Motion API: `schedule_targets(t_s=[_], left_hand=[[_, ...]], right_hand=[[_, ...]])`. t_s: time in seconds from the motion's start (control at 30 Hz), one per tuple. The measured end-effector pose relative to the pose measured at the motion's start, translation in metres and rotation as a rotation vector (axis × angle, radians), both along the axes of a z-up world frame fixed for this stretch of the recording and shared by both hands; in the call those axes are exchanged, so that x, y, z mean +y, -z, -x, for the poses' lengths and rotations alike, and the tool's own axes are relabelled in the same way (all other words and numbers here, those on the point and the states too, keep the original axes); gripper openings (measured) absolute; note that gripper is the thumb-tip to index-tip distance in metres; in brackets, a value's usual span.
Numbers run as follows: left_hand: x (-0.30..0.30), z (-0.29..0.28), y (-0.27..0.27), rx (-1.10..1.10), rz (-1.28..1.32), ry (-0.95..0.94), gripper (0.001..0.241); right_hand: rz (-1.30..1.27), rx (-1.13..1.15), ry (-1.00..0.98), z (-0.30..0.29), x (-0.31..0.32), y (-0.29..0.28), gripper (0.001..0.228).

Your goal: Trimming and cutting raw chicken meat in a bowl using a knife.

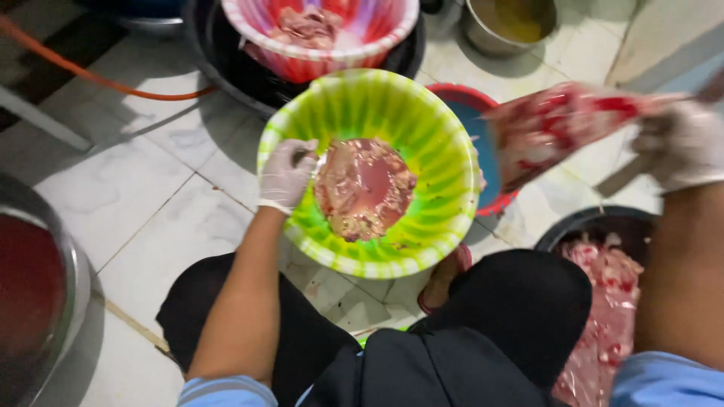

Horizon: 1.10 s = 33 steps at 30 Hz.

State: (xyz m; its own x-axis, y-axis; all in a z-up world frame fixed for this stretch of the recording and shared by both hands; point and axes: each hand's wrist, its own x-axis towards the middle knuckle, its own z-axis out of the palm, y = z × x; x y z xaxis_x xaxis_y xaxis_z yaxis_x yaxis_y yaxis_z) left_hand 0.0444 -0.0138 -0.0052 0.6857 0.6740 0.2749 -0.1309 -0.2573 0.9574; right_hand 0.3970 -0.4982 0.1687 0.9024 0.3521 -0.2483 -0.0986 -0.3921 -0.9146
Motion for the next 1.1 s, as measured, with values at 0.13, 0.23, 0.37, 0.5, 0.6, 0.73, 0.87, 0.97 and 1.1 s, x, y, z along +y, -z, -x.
schedule_targets(t_s=[0.13,0.23,0.37,0.5,0.6,0.73,0.87,0.97,1.1], left_hand=[[0.000,-0.023,0.019,0.104,-0.202,-0.024,0.021],[-0.017,-0.038,0.028,0.195,-0.269,0.011,0.019],[-0.049,-0.046,0.018,0.521,-0.323,0.173,0.029],[-0.066,-0.052,0.009,0.771,-0.196,0.362,0.080],[-0.062,-0.061,0.013,0.767,-0.105,0.294,0.050],[-0.042,-0.069,0.064,0.913,-0.141,0.290,0.042],[-0.023,-0.075,0.113,1.100,-0.210,0.273,0.038],[-0.016,-0.155,0.255,1.136,-0.584,0.350,0.033],[-0.043,-0.132,0.199,0.976,-0.347,0.170,0.024]], right_hand=[[0.064,-0.169,-0.002,0.005,0.101,0.080,0.007],[0.327,-0.559,-0.295,0.036,0.170,0.194,0.007],[0.806,-1.263,-0.785,0.043,0.241,0.324,0.012],[0.382,0.065,-0.244,0.155,0.299,0.234,0.019],[0.138,0.262,-0.133,0.191,0.301,0.174,0.032],[-0.134,0.445,-0.125,0.178,0.267,0.163,0.045],[0.093,0.244,-0.261,0.186,0.221,0.176,0.037],[0.706,-0.067,-0.563,0.184,0.203,0.149,0.035],[0.751,-0.175,-0.640,0.208,0.218,0.089,0.039]])
